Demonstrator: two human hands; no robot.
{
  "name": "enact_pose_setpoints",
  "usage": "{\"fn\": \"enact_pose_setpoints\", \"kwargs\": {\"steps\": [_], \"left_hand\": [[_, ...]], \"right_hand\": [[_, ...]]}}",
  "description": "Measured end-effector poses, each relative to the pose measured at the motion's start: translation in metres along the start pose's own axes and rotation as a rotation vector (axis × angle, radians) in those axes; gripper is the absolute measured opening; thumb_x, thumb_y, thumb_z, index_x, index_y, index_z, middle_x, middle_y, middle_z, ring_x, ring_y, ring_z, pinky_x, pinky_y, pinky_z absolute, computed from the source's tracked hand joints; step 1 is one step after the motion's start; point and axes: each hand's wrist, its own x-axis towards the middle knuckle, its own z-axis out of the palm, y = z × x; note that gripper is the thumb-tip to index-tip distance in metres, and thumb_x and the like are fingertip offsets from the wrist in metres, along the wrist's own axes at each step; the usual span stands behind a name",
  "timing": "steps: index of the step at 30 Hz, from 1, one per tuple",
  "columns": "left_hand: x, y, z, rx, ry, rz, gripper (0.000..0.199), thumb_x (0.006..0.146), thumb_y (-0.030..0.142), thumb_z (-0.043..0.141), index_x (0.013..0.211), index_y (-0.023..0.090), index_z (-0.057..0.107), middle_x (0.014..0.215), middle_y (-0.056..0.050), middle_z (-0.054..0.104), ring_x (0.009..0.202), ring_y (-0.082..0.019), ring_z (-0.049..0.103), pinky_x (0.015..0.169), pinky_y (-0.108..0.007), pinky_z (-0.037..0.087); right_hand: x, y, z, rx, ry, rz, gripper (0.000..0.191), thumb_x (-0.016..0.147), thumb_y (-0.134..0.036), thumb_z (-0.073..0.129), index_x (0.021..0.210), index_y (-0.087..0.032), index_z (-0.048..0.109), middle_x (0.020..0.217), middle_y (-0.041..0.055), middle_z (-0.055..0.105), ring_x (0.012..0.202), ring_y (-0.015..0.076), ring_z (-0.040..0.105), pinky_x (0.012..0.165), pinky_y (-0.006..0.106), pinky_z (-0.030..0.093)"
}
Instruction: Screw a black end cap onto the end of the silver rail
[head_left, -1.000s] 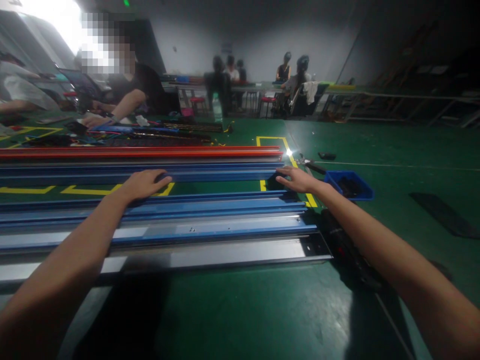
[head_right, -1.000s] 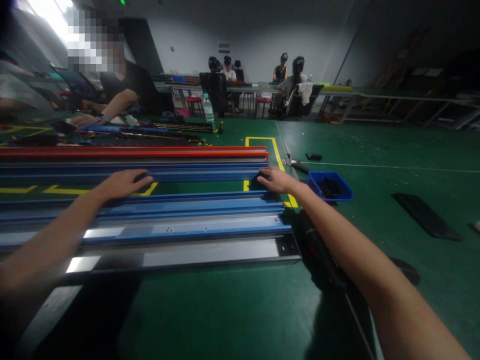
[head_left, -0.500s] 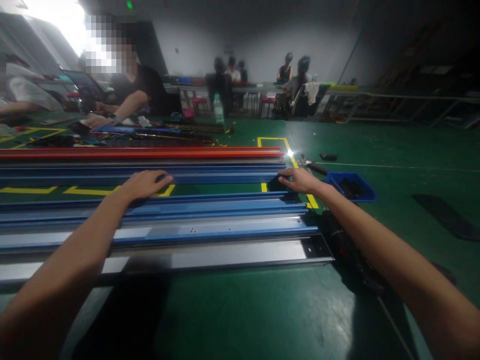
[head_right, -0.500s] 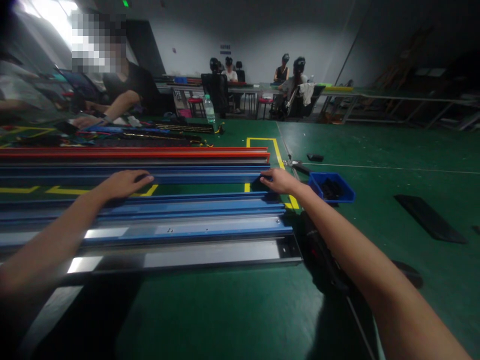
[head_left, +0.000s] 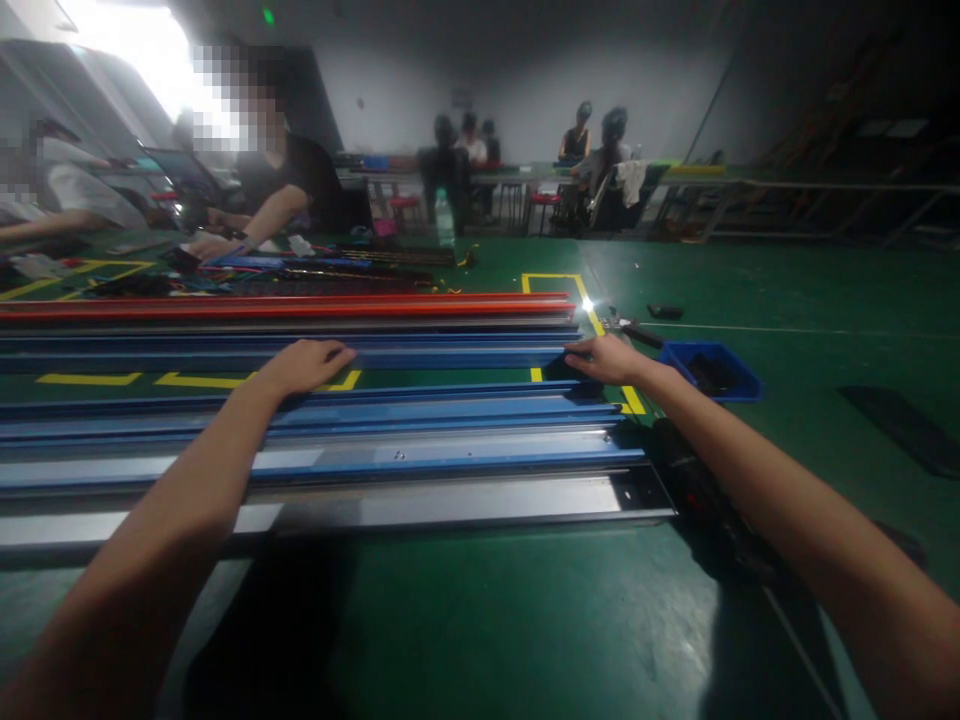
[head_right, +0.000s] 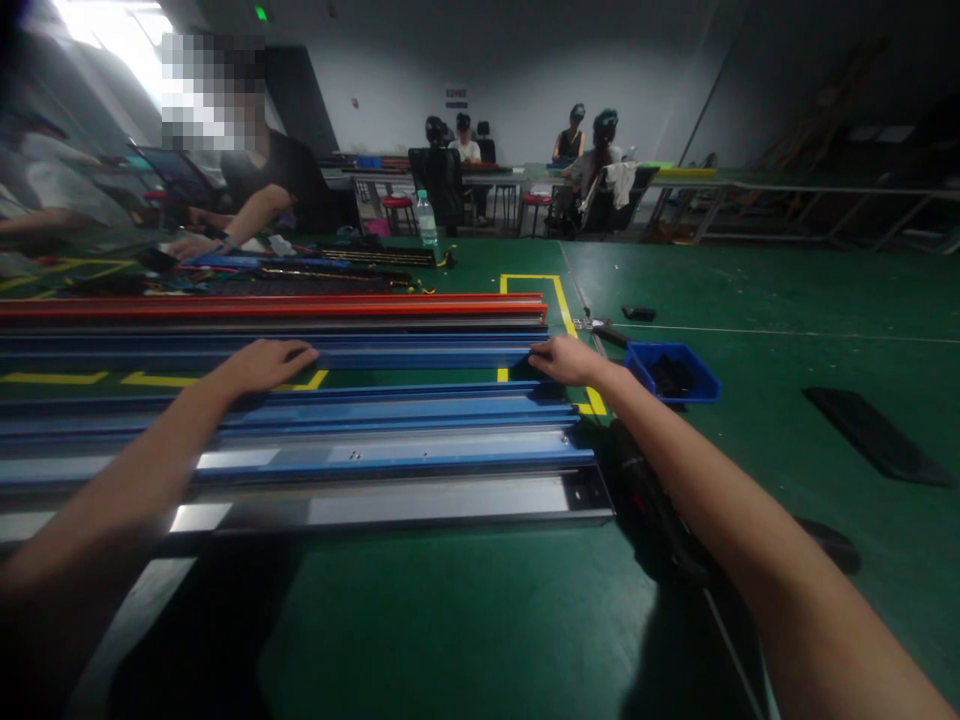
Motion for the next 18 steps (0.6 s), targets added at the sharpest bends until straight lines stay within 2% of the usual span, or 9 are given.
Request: {"fn": "enact_pose_setpoints", "kwargs": {"steps": [4,8,13,18], "left_hand": [[0.002,-0.007,0.004,0.002,0.008,0.016,0.080,0.094,0.067,0.023,0.126,0.013,0.072,0.119,-0.018,0.076,0.108,-0.039,0.071,0.096,-0.043,0.050],[0.003,-0.012,0.007,0.004,-0.004,0.028,0.077,0.094,0.068,0.025,0.124,0.015,0.072,0.113,-0.017,0.077,0.102,-0.038,0.072,0.093,-0.043,0.051],[0.000,-0.009,0.007,0.010,0.011,0.018,0.079,0.094,0.067,0.023,0.126,0.013,0.071,0.121,-0.017,0.075,0.110,-0.037,0.070,0.098,-0.042,0.050],[0.001,-0.009,0.007,0.015,0.025,-0.005,0.077,0.093,0.063,0.024,0.129,0.014,0.071,0.126,-0.015,0.074,0.116,-0.037,0.069,0.103,-0.041,0.048]], "right_hand": [[0.000,0.001,0.003,-0.008,-0.024,-0.021,0.050,0.104,-0.042,0.051,0.140,-0.013,0.068,0.131,0.0152,0.073,0.112,0.0320,0.073,0.099,0.036,0.053],[0.001,0.003,0.008,0.002,-0.023,-0.032,0.047,0.105,-0.045,0.050,0.135,-0.017,0.071,0.126,0.0130,0.076,0.112,0.0303,0.073,0.099,0.036,0.053],[0.002,0.002,0.008,0.004,-0.027,-0.035,0.047,0.105,-0.045,0.048,0.132,-0.014,0.072,0.122,0.0165,0.077,0.108,0.0332,0.074,0.097,0.039,0.055],[0.001,0.004,0.007,-0.009,-0.042,-0.045,0.049,0.104,-0.044,0.050,0.138,-0.014,0.068,0.133,0.0167,0.072,0.117,0.0345,0.071,0.103,0.042,0.054]]}}
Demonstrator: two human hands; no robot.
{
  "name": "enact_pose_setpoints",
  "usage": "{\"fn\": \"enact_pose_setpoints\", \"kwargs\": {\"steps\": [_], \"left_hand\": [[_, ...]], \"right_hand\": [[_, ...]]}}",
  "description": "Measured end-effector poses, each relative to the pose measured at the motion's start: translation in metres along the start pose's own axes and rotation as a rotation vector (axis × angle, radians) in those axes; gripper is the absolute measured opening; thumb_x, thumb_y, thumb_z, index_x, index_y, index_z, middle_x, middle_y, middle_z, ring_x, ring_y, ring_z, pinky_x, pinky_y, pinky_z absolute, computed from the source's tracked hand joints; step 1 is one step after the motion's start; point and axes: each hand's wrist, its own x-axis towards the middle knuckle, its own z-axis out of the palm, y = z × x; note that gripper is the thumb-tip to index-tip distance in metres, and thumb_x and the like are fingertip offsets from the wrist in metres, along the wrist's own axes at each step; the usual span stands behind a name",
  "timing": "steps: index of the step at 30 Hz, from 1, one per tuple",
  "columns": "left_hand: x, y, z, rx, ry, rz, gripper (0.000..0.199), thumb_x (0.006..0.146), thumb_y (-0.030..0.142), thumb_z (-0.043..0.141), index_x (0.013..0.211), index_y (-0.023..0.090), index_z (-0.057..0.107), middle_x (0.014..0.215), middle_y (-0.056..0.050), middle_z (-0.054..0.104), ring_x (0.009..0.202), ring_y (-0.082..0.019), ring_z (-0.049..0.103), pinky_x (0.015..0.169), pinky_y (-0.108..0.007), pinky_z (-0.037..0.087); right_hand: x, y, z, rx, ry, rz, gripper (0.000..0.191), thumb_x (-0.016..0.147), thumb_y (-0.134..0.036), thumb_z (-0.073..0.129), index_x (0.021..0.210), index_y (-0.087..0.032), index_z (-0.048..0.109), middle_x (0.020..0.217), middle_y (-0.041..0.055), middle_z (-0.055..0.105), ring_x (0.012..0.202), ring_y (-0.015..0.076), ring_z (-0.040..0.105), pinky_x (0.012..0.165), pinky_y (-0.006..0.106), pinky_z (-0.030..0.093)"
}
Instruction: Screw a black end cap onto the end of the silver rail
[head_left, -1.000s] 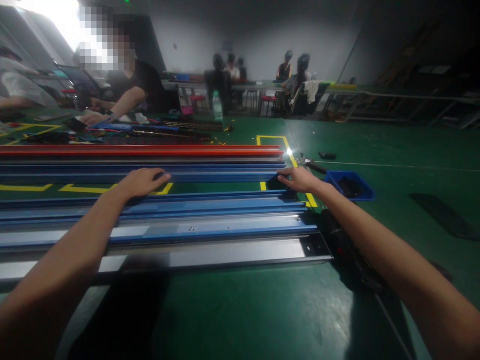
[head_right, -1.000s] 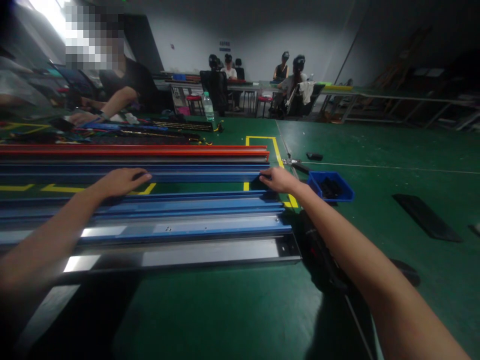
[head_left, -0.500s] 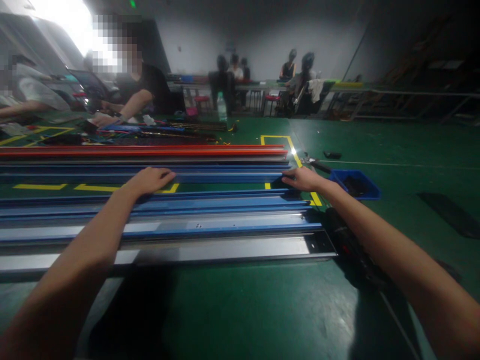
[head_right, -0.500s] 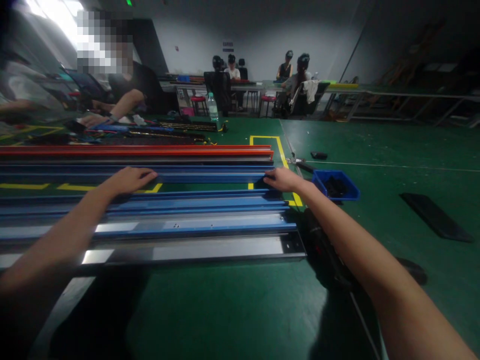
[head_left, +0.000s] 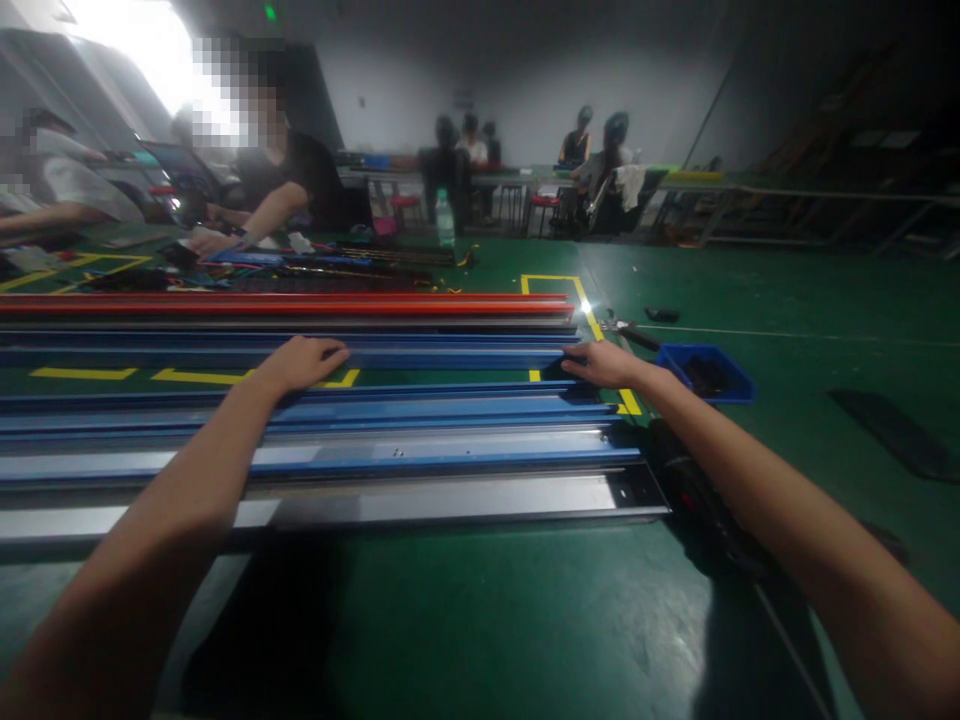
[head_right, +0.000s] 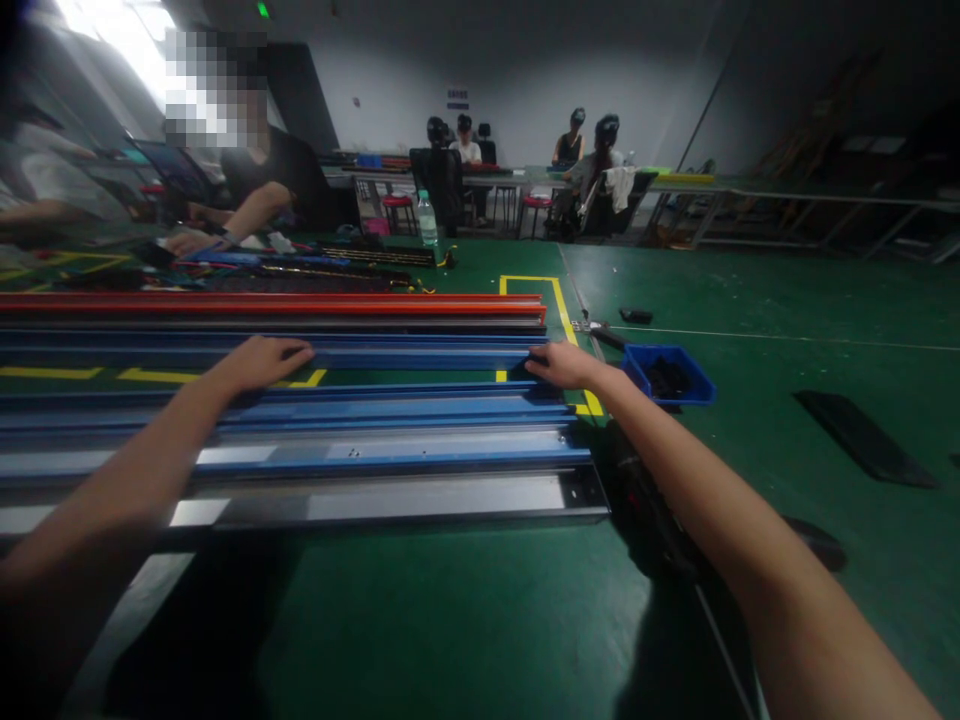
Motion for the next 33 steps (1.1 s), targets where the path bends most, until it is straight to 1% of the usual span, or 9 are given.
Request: {"fn": "enact_pose_setpoints", "kwargs": {"steps": [4,8,12,17,20,24,28,31,33], "left_hand": [[0.005,-0.008,0.003,0.026,-0.014,-0.001,0.071,0.094,0.058,0.028,0.128,0.016,0.074,0.122,-0.013,0.076,0.115,-0.038,0.069,0.102,-0.042,0.048],[0.006,-0.014,0.004,0.054,-0.027,0.021,0.067,0.097,0.055,0.032,0.129,0.014,0.073,0.125,-0.013,0.075,0.113,-0.036,0.068,0.103,-0.043,0.047],[0.005,-0.011,0.001,0.070,-0.029,0.003,0.065,0.096,0.055,0.033,0.127,0.016,0.075,0.118,-0.012,0.078,0.110,-0.035,0.070,0.101,-0.042,0.048],[0.002,-0.006,-0.002,0.068,-0.029,-0.002,0.067,0.094,0.056,0.031,0.125,0.018,0.076,0.115,-0.015,0.078,0.109,-0.038,0.070,0.097,-0.043,0.050],[0.002,-0.007,-0.002,0.088,-0.032,-0.003,0.067,0.095,0.055,0.030,0.126,0.017,0.076,0.116,-0.015,0.078,0.109,-0.038,0.070,0.096,-0.043,0.050],[0.003,-0.009,-0.002,0.112,-0.042,-0.019,0.065,0.096,0.053,0.033,0.127,0.014,0.075,0.118,-0.015,0.077,0.108,-0.037,0.070,0.099,-0.044,0.049],[0.003,-0.009,-0.003,0.116,-0.057,-0.030,0.062,0.096,0.052,0.036,0.128,0.015,0.075,0.123,-0.013,0.076,0.111,-0.035,0.070,0.101,-0.042,0.048],[0.002,-0.008,-0.003,0.119,-0.058,-0.041,0.064,0.095,0.053,0.034,0.128,0.017,0.075,0.120,-0.015,0.077,0.112,-0.038,0.069,0.099,-0.045,0.049],[0.001,-0.008,-0.004,0.107,-0.054,-0.043,0.065,0.095,0.055,0.033,0.127,0.018,0.076,0.118,-0.016,0.077,0.112,-0.040,0.069,0.099,-0.047,0.050]], "right_hand": [[0.000,0.004,0.001,0.014,-0.031,-0.004,0.054,0.103,-0.047,0.052,0.145,-0.016,0.063,0.143,0.0150,0.065,0.126,0.0341,0.066,0.110,0.044,0.051],[0.001,0.007,0.002,0.031,-0.065,-0.018,0.059,0.103,-0.049,0.052,0.149,-0.014,0.059,0.151,0.0156,0.059,0.132,0.0352,0.062,0.114,0.046,0.047],[0.002,0.007,0.003,0.028,-0.078,-0.018,0.062,0.102,-0.049,0.053,0.151,-0.010,0.057,0.148,0.0187,0.060,0.128,0.0371,0.065,0.111,0.047,0.050],[0.003,0.006,0.003,0.032,-0.082,-0.009,0.059,0.103,-0.046,0.051,0.151,-0.013,0.057,0.146,0.0159,0.062,0.127,0.0354,0.066,0.110,0.043,0.050],[0.003,0.006,0.003,0.027,-0.092,-0.012,0.060,0.104,-0.047,0.049,0.151,-0.011,0.057,0.146,0.0177,0.062,0.126,0.0363,0.066,0.108,0.043,0.051],[0.001,0.004,0.000,0.027,-0.111,-0.014,0.060,0.104,-0.053,0.045,0.148,-0.014,0.061,0.138,0.0170,0.069,0.118,0.0355,0.070,0.102,0.042,0.054],[0.000,0.001,-0.004,0.026,-0.108,-0.010,0.056,0.104,-0.054,0.046,0.140,-0.018,0.069,0.125,0.0138,0.076,0.108,0.0319,0.074,0.094,0.038,0.055],[-0.001,-0.001,-0.005,0.024,-0.101,-0.001,0.051,0.105,-0.052,0.046,0.134,-0.019,0.073,0.116,0.0121,0.079,0.101,0.0292,0.075,0.090,0.036,0.055],[-0.002,-0.002,-0.006,0.034,-0.093,-0.010,0.049,0.106,-0.051,0.046,0.131,-0.020,0.075,0.115,0.0117,0.080,0.099,0.0287,0.075,0.089,0.036,0.055]]}}
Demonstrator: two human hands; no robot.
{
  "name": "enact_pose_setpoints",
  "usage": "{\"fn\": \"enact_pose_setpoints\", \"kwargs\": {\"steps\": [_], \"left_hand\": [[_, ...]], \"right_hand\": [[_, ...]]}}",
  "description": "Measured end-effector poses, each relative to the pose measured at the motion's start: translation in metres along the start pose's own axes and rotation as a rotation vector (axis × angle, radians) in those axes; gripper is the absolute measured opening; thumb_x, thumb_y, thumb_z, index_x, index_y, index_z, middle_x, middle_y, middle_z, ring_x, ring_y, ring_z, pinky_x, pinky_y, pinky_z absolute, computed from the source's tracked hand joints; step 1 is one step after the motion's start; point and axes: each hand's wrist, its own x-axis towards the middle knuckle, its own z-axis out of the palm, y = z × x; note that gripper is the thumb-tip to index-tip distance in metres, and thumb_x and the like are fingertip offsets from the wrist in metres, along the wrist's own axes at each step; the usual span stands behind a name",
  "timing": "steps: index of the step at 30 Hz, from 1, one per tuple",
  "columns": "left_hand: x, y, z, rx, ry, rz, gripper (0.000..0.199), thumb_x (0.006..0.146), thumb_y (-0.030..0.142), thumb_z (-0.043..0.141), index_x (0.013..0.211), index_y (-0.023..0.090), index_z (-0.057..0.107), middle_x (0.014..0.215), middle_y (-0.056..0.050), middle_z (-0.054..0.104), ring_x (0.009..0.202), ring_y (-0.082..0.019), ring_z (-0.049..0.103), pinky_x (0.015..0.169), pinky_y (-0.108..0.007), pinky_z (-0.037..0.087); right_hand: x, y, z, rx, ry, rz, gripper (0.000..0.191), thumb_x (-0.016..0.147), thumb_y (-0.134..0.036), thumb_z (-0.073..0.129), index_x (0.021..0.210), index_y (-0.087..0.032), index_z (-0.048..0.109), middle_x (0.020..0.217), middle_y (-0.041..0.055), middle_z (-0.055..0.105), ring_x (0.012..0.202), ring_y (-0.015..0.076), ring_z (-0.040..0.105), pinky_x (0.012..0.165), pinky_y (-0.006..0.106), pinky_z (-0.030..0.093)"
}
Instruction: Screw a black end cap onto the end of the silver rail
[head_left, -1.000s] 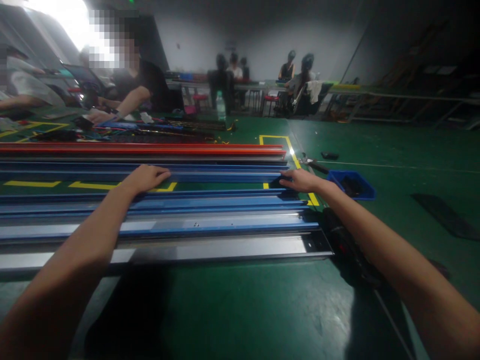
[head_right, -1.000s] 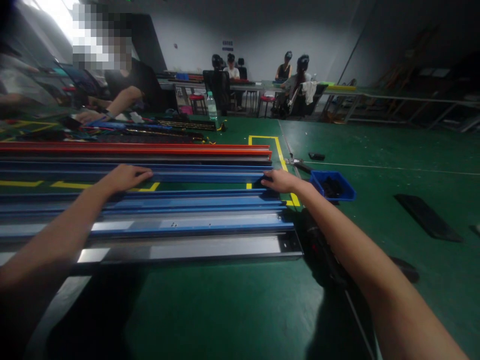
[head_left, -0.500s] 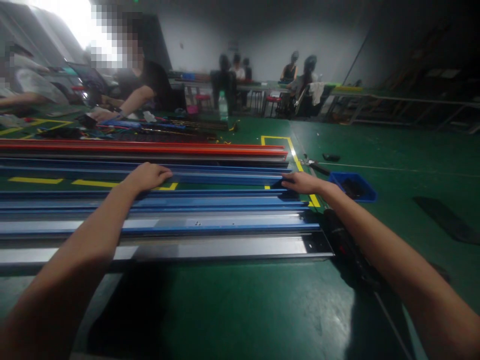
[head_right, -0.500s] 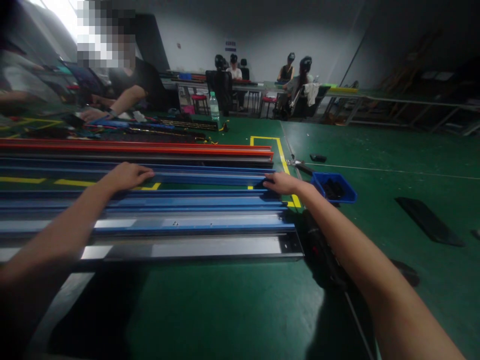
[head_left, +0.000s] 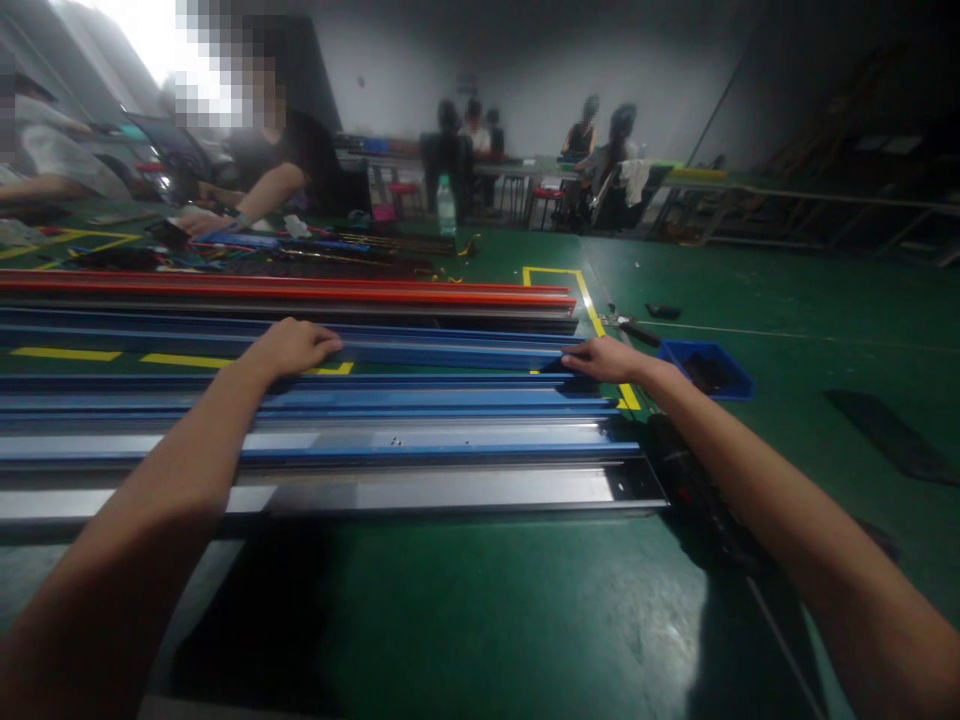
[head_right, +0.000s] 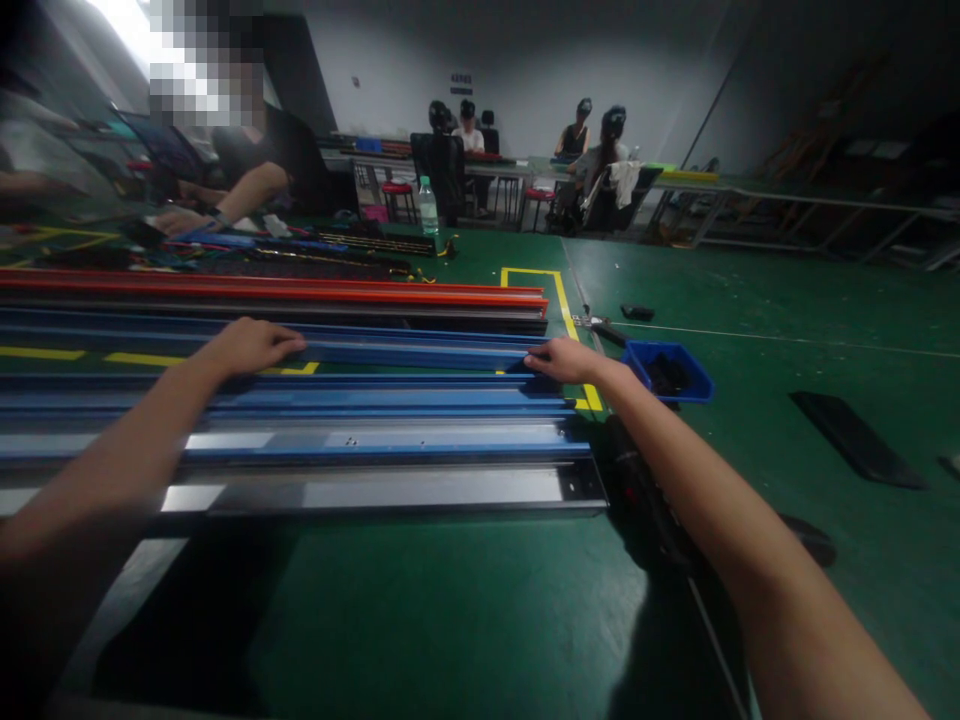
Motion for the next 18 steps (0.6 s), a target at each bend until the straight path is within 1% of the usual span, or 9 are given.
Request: {"fn": "enact_pose_setpoints", "kwargs": {"steps": [4,6,8,10,13,15,18], "left_hand": [[-0.0011,-0.0001,-0.0014,-0.011,-0.014,0.010,0.065,0.095,0.055,0.033,0.128,0.018,0.076,0.121,-0.016,0.076,0.114,-0.040,0.069,0.099,-0.047,0.050],[-0.0011,-0.0007,-0.0017,-0.002,-0.031,0.008,0.065,0.096,0.054,0.032,0.128,0.018,0.075,0.124,-0.015,0.075,0.115,-0.038,0.069,0.101,-0.045,0.050],[-0.0013,-0.0015,-0.0017,-0.002,-0.037,0.006,0.064,0.097,0.053,0.032,0.130,0.018,0.074,0.127,-0.013,0.074,0.117,-0.037,0.068,0.103,-0.045,0.049],[-0.0018,-0.0022,-0.0017,-0.003,-0.043,0.008,0.063,0.097,0.053,0.034,0.131,0.019,0.073,0.130,-0.012,0.073,0.120,-0.037,0.067,0.104,-0.045,0.048],[-0.0030,-0.0027,-0.0023,0.013,-0.056,0.006,0.062,0.097,0.053,0.034,0.131,0.019,0.074,0.131,-0.012,0.072,0.120,-0.039,0.067,0.104,-0.048,0.048],[-0.0039,-0.0027,-0.0032,0.007,-0.055,0.004,0.062,0.096,0.054,0.034,0.129,0.019,0.075,0.128,-0.013,0.074,0.118,-0.040,0.067,0.102,-0.049,0.049],[-0.0050,-0.0027,-0.0049,-0.059,-0.043,-0.007,0.059,0.094,0.054,0.039,0.124,0.021,0.078,0.122,-0.012,0.076,0.116,-0.040,0.068,0.102,-0.048,0.049]], "right_hand": [[-0.0010,0.0017,-0.0004,0.024,0.009,-0.038,0.051,0.104,-0.052,0.048,0.133,-0.018,0.074,0.125,0.0123,0.077,0.105,0.0300,0.075,0.092,0.036,0.055],[-0.0013,0.0033,-0.0005,0.038,0.006,-0.046,0.052,0.104,-0.053,0.050,0.133,-0.018,0.074,0.125,0.0123,0.077,0.104,0.0301,0.075,0.091,0.036,0.056],[-0.0010,0.0051,-0.0006,0.053,0.001,-0.051,0.053,0.103,-0.056,0.051,0.131,-0.019,0.076,0.121,0.0114,0.078,0.099,0.0291,0.076,0.088,0.036,0.056],[-0.0003,0.0071,-0.0004,0.065,-0.009,-0.051,0.055,0.102,-0.060,0.050,0.125,-0.020,0.079,0.113,0.0098,0.081,0.091,0.0270,0.075,0.084,0.034,0.055],[0.0008,0.0092,0.0002,0.077,-0.021,-0.038,0.063,0.099,-0.070,0.047,0.112,-0.020,0.083,0.094,0.0076,0.081,0.077,0.0229,0.072,0.074,0.032,0.052],[0.0011,0.0092,0.0005,0.070,-0.011,-0.027,0.067,0.098,-0.073,0.045,0.101,-0.019,0.084,0.079,0.0060,0.077,0.067,0.0199,0.066,0.068,0.031,0.048],[0.0007,0.0069,0.0005,0.040,0.001,0.002,0.069,0.098,-0.072,0.042,0.079,-0.017,0.081,0.062,0.0034,0.064,0.055,0.0161,0.054,0.062,0.031,0.041]]}}
